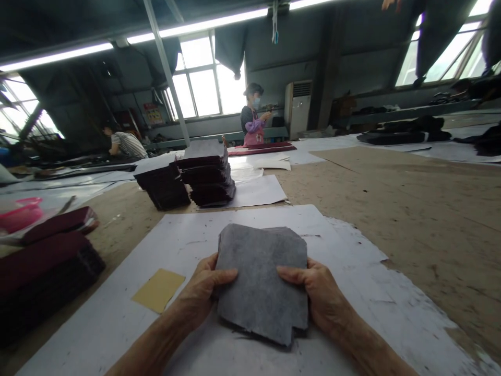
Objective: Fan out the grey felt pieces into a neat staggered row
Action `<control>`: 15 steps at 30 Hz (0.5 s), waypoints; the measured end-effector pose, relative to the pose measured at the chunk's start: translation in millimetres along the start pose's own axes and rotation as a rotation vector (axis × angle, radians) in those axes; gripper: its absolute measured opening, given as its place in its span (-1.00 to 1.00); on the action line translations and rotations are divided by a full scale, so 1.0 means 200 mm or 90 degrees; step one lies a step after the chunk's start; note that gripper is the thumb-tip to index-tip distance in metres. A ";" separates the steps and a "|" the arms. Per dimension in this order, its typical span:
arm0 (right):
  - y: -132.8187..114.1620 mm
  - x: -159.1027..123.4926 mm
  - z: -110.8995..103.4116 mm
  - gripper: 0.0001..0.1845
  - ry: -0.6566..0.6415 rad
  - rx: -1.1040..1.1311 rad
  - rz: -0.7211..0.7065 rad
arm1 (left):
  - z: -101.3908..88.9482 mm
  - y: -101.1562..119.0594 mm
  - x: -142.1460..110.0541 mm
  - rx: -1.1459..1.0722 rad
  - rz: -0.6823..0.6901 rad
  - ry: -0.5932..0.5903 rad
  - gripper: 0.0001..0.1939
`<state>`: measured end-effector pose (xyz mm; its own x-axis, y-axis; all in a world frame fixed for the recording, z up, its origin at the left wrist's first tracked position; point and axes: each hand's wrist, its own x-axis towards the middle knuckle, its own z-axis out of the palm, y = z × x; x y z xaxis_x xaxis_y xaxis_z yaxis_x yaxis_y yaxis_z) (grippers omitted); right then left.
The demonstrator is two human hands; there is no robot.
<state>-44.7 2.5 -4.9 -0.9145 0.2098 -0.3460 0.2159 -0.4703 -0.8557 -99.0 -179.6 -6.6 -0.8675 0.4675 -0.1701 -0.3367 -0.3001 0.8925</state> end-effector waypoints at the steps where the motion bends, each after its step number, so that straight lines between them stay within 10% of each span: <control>1: -0.01 0.00 0.01 -0.72 -0.004 -0.007 0.020 | 0.00 0.00 0.00 0.008 -0.005 0.003 -0.57; 6: -0.02 0.02 0.00 -0.59 0.081 -0.177 -0.019 | 0.00 -0.02 0.01 0.095 0.012 0.045 -0.55; 11: -0.03 0.06 -0.08 -0.39 0.363 -0.654 -0.309 | 0.00 -0.03 0.02 0.128 0.081 0.164 -0.49; 15: -0.12 0.10 -0.06 -0.45 0.223 -0.853 -0.329 | -0.01 -0.05 0.02 0.015 0.027 0.241 -0.56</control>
<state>-64.4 29.0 4.6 -0.9016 0.3868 0.1938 0.2259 0.8028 -0.5518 -100.6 -176.4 -16.6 -0.9558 0.1138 -0.2710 -0.2928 -0.2909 0.9108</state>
